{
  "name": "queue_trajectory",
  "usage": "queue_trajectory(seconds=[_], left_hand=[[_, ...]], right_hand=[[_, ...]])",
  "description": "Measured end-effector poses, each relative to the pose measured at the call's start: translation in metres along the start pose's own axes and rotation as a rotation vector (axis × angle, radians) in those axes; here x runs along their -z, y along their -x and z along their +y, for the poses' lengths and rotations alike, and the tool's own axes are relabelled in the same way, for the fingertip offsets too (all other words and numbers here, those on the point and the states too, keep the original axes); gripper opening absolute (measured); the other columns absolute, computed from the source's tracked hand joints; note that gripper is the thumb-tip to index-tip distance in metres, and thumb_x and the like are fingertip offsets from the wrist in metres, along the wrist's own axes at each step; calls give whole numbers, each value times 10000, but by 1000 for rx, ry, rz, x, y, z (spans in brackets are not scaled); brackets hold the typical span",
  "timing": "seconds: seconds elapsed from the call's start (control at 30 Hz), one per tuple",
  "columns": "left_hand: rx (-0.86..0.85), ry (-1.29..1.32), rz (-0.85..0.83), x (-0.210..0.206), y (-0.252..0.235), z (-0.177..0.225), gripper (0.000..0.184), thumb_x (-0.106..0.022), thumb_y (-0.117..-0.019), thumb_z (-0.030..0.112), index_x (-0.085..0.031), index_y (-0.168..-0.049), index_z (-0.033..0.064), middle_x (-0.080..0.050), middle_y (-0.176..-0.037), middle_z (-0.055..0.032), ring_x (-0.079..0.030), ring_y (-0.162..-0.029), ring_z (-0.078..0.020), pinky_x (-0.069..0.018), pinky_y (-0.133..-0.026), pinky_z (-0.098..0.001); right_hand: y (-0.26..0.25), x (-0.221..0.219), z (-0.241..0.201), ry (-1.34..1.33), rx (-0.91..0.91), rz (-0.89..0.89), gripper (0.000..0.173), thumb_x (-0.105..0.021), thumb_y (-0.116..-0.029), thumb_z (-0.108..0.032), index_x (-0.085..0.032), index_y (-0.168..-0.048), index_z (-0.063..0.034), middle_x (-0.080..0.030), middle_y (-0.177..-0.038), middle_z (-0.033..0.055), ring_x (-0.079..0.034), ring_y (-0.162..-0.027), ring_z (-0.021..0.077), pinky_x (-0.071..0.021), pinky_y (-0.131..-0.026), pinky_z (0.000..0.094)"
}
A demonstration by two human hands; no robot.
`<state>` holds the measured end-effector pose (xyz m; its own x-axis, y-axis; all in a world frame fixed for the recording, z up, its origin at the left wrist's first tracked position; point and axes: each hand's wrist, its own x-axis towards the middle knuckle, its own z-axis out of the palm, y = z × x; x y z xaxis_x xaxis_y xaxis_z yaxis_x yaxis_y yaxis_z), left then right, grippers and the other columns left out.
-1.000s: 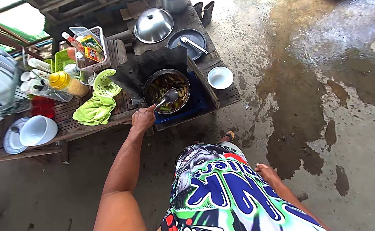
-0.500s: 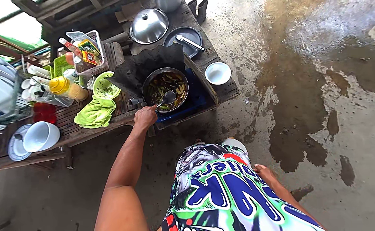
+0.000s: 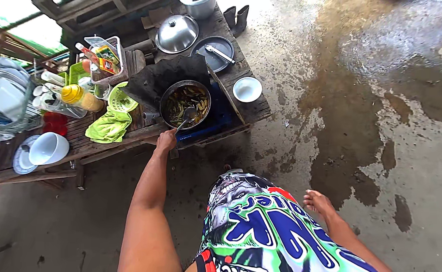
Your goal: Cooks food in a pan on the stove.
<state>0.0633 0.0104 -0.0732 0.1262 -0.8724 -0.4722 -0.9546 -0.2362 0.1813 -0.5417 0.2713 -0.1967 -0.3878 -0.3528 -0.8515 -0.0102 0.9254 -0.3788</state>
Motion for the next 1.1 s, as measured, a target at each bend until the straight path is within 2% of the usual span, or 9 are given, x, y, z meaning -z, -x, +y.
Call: queue_trajectory(seconds=[0.17,0.27,0.4,0.57,0.77,0.87,0.93,1.0,1.1], left_hand=[[28,397,38,-14,5,9,438,-452,-1053,107,-590,-1466,149,-680,-1269,-237,-641,-1181,-410,-465,-1006,-628],[89,619,46,-17,13,23,426,-434,-1075,119,-568,-1477,161,-664,-978,-160,-578,-747,-239,-487,-688,-424],[147,867,102,-5,33,47,393,-443,-1099,166,-579,-1468,185,-579,-767,-40,-446,-537,-113,-380,-499,-265],[186,892,124,-15,34,44,378,-416,-1106,194,-602,-1434,168,-558,-766,-44,-432,-548,-122,-380,-515,-284],[142,1119,151,1,41,46,383,-416,-1120,223,-555,-1473,174,-508,-697,1,-373,-455,-80,-329,-416,-224],[152,919,151,-6,39,36,370,-421,-1112,214,-604,-1428,158,-546,-746,-41,-425,-522,-119,-377,-489,-280],[72,743,225,3,36,33,370,-444,-1098,207,-634,-1411,154,-699,-1002,-125,-624,-828,-219,-504,-783,-431],[26,518,252,13,41,31,387,-441,-1097,239,-621,-1439,207,-710,-1269,-137,-663,-1182,-307,-477,-1030,-572],[65,188,285,29,47,33,410,-422,-1092,237,-601,-1456,298,-688,-1280,-172,-638,-1215,-393,-481,-969,-649]], right_hand=[[11,22,5,78,-23,-6,421,-405,-1132,-303,-520,-1424,-22,-628,-1238,214,-653,-927,270,-533,-807,437],[16,27,9,120,-37,-21,414,-404,-1134,-274,-526,-1425,-5,-627,-1246,227,-649,-960,280,-524,-838,443],[18,29,12,133,-49,-25,406,-395,-1137,-265,-528,-1418,-4,-629,-1239,225,-647,-959,277,-521,-842,444],[17,24,3,170,-32,-31,415,-399,-1136,-280,-524,-1424,-9,-627,-1238,218,-648,-950,266,-523,-843,435],[5,9,-11,133,7,-14,408,-408,-1131,-302,-537,-1408,-32,-650,-1170,181,-649,-873,232,-532,-771,410],[9,-3,-16,157,8,-36,412,-404,-1133,-303,-532,-1417,-34,-645,-1199,186,-651,-896,242,-531,-784,419],[8,-15,-19,142,12,-44,413,-408,-1131,-303,-530,-1418,-32,-646,-1207,192,-659,-908,254,-536,-795,431],[14,-24,-19,160,5,-57,418,-405,-1132,-299,-525,-1425,-26,-640,-1227,204,-661,-935,266,-536,-820,440],[23,-41,-22,171,8,-71,416,-400,-1134,-287,-524,-1424,-16,-634,-1235,213,-654,-956,273,-527,-839,441]])
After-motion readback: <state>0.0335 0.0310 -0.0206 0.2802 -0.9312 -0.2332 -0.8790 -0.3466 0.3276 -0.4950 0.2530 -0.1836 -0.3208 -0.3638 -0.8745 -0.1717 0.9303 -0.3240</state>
